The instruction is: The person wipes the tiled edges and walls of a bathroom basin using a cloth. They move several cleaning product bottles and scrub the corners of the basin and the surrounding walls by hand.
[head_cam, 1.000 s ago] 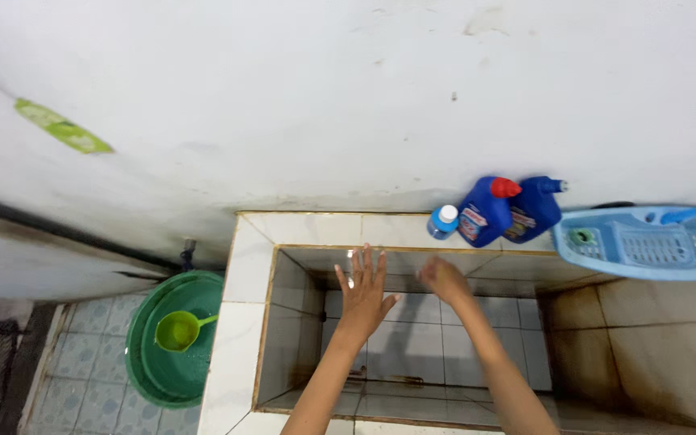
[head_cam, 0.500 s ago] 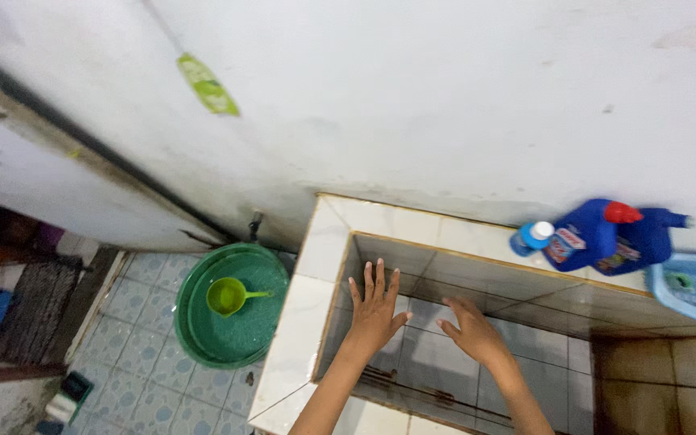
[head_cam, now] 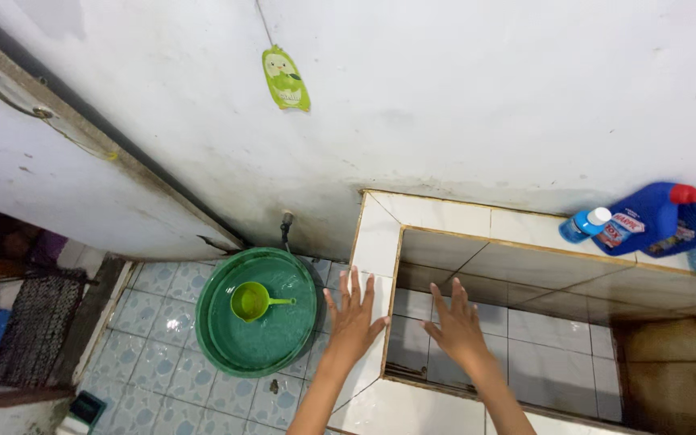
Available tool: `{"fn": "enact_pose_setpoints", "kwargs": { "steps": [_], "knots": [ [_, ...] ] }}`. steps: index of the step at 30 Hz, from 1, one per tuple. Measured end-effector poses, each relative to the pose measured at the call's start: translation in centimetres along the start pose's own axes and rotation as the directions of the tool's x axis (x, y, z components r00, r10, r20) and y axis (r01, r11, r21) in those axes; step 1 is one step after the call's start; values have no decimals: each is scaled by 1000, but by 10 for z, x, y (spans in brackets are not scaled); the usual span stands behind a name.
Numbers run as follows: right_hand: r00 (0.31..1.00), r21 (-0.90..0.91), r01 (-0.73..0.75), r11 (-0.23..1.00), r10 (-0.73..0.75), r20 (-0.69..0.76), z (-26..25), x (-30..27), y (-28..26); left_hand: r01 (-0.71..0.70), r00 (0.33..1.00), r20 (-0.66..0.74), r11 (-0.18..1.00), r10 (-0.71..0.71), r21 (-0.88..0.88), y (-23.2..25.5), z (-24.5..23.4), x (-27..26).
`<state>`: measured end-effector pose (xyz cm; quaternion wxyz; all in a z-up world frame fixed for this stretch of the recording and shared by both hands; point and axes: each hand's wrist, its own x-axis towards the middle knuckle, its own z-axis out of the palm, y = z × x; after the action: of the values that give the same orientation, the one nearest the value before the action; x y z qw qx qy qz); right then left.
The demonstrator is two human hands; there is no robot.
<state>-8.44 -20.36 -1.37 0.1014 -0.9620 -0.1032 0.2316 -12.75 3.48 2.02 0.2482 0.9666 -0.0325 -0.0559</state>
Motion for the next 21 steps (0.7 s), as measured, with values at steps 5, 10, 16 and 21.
{"fn": "enact_pose_setpoints", "kwargs": {
  "steps": [5, 10, 16, 21],
  "knots": [
    [1000, 29, -18, 999, 17, 20, -2, -15, -49, 4, 1000, -20, 1000, -5, -23, -24, -14, -15],
    [998, -3, -58, 998, 58, 16, -9, -29, -58, 32, 999, 17, 999, -31, -41, -23, -24, -21],
    [992, 41, 39, 998, -34, -121, -11, -36, -32, 59, 998, -13, 998, -59, -21, -10, -18, -25],
    [992, -59, 30, 998, -37, -122, -9, -38, -26, 31, 996, -80, 999, -33, -25, 10, -13, -33]
  ]
}}
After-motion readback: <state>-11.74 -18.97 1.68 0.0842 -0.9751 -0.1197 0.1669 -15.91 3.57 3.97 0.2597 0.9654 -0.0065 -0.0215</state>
